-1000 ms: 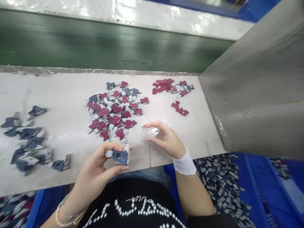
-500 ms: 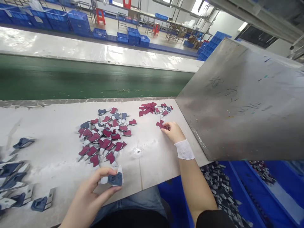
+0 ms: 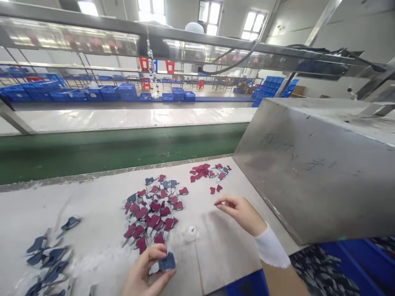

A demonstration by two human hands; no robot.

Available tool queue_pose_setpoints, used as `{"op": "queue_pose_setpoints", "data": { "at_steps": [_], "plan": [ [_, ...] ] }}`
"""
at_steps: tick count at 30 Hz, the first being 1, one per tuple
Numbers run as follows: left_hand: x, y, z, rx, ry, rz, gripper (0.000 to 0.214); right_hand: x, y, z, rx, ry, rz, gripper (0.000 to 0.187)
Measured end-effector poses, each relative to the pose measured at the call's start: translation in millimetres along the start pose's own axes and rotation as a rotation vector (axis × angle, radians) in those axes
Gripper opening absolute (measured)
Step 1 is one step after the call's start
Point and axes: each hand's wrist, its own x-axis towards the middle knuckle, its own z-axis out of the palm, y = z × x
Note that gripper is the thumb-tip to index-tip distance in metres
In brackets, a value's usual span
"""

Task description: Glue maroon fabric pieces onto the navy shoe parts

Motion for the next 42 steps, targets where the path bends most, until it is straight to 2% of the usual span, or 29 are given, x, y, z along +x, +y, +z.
{"op": "queue_pose_setpoints", "data": {
  "at_steps": [4,8,13,17,22,24,28,29,34,42],
  "plan": [
    [-4.4,10.1,-1.7,0.030,0.023,0.034,0.035,-53.8,-31.5,29.3,0.210,-0.154,-0.099,0.024],
    [-6.6,16.7,-6.6,0.175,-0.019,0.155,0.026,-82.4,-45.5,65.5,0.315,-0.303,-0.147,0.016],
    [-12.2,20.4,-2.8,0.176,-0.032,0.166,0.023,-89.4,-40.8,100.8,0.151,-0.195,-0.208,0.027],
    [-18.9,20.3,4.5,0.139,-0.016,0.183,0.024,-90.6,-39.5,99.9,0.174,-0.297,-0.195,0.011],
    [-27.2,13.4,6.9,0.100,-0.004,0.238,0.021,-89.8,-40.7,90.8,0.193,-0.423,-0.170,0.024],
    [-30.2,10.8,6.9,0.108,-0.010,0.230,0.019,-90.4,-39.5,91.7,0.260,-0.418,-0.137,0.027],
    [-33.3,9.6,5.6,0.203,-0.040,0.299,0.019,-89.5,-35.9,98.3,0.442,-0.372,-0.013,0.007],
    [-33.1,9.8,4.7,0.235,-0.047,0.329,0.019,-88.1,-35.0,100.1,0.461,-0.370,0.002,0.009],
    [-28.9,11.5,0.1,0.365,-0.063,0.469,0.022,-77.0,-30.7,102.7,0.475,-0.365,0.046,0.013],
    [-23.2,10.8,1.8,0.361,-0.102,0.508,0.027,-64.4,-29.8,103.0,0.457,-0.329,0.076,0.014]
  ]
}}
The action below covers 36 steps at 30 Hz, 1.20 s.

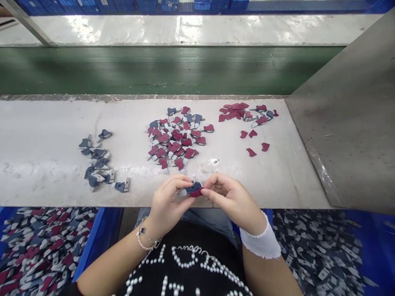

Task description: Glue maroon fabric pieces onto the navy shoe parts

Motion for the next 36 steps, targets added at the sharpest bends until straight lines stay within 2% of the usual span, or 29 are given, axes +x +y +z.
{"op": "queue_pose_setpoints", "data": {
  "at_steps": [5,13,19,21,26,29,36],
  "plan": [
    [2.5,-3.6,0.6,-0.024,0.001,0.066,0.028,5.8,-0.3,1.7,-0.009,0.014,0.012,0.016],
    [6.7,-2.0,-4.9,-0.034,-0.009,0.085,0.025,12.0,-1.7,0.9,-0.006,-0.004,0.035,0.022],
    [7.6,-1.0,-10.2,-0.155,-0.057,0.054,0.029,12.9,-5.5,0.1,0.076,-0.153,0.004,0.021],
    [7.0,-0.9,-11.7,-0.180,-0.059,0.026,0.029,10.4,-7.1,1.1,0.025,-0.173,-0.007,0.021],
    [6.2,-0.3,-15.0,-0.227,-0.043,-0.047,0.028,2.6,-11.4,6.0,-0.250,-0.085,-0.164,0.020],
    [6.1,0.8,-16.3,-0.283,-0.030,-0.081,0.028,-0.3,-16.2,10.2,-0.361,-0.079,-0.227,0.020],
    [4.8,3.1,-18.1,-0.331,0.005,-0.094,0.027,-3.6,-22.3,13.0,-0.369,-0.089,-0.247,0.021]
  ]
}}
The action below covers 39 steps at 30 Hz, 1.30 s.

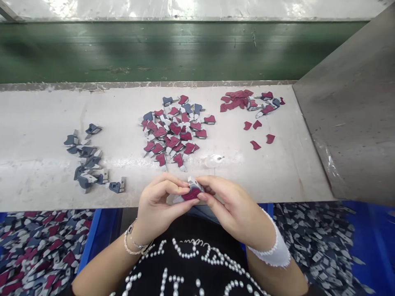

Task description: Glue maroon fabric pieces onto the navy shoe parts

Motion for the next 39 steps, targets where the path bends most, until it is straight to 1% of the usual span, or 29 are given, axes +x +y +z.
{"op": "queue_pose_setpoints", "data": {
  "at_steps": [4,6,8,9,11,13,14,16,18,25,28,32,36,39],
  "plan": [
    [1.2,-0.2,-2.0,0.034,-0.043,0.015,0.027,0.5,-1.1,-2.7,-0.010,-0.051,0.043,0.013],
    [1.1,0.8,-2.8,0.069,-0.079,0.039,0.027,2.2,-2.3,-2.0,-0.031,-0.068,0.063,0.015],
    [0.4,3.2,-2.7,0.083,-0.092,0.041,0.025,3.9,-3.5,0.9,-0.067,-0.040,0.033,0.016],
    [0.0,4.8,-2.4,0.074,-0.084,0.014,0.024,4.6,-4.0,2.9,-0.098,-0.017,0.001,0.015],
    [-0.1,9.0,-1.7,0.049,-0.073,-0.107,0.024,5.2,-5.3,7.1,-0.180,0.028,-0.066,0.012],
    [1.3,13.7,-1.9,0.082,-0.110,-0.231,0.022,4.8,-7.2,10.2,-0.273,0.044,-0.099,0.013],
    [2.4,16.0,-2.4,0.125,-0.144,-0.265,0.018,4.4,-8.3,11.2,-0.311,0.036,-0.103,0.014],
    [5.0,19.8,-3.8,0.214,-0.210,-0.268,0.008,3.0,-10.1,12.1,-0.366,0.011,-0.108,0.018],
    [7.3,21.7,-4.8,0.237,-0.232,-0.258,0.012,1.5,-10.9,12.1,-0.391,-0.011,-0.125,0.020],
    [7.0,13.2,-0.8,0.052,-0.213,-0.351,0.016,-3.3,-11.2,8.5,-0.514,-0.067,-0.172,0.021],
    [6.3,10.5,-3.2,-0.032,-0.241,-0.384,0.012,-4.8,-13.2,1.6,-0.498,-0.133,-0.178,0.018],
    [5.8,13.1,-8.3,-0.074,-0.345,-0.390,0.012,-5.1,-11.8,-7.6,-0.410,-0.207,-0.152,0.019],
    [3.3,17.0,-6.8,-0.033,-0.324,-0.322,0.009,-4.4,-8.6,-7.4,-0.375,-0.228,-0.135,0.021],
    [6.4,15.1,-7.7,-0.051,-0.350,-0.312,0.008,-5.5,-6.9,-8.5,-0.321,-0.223,-0.049,0.023]
  ]
}}
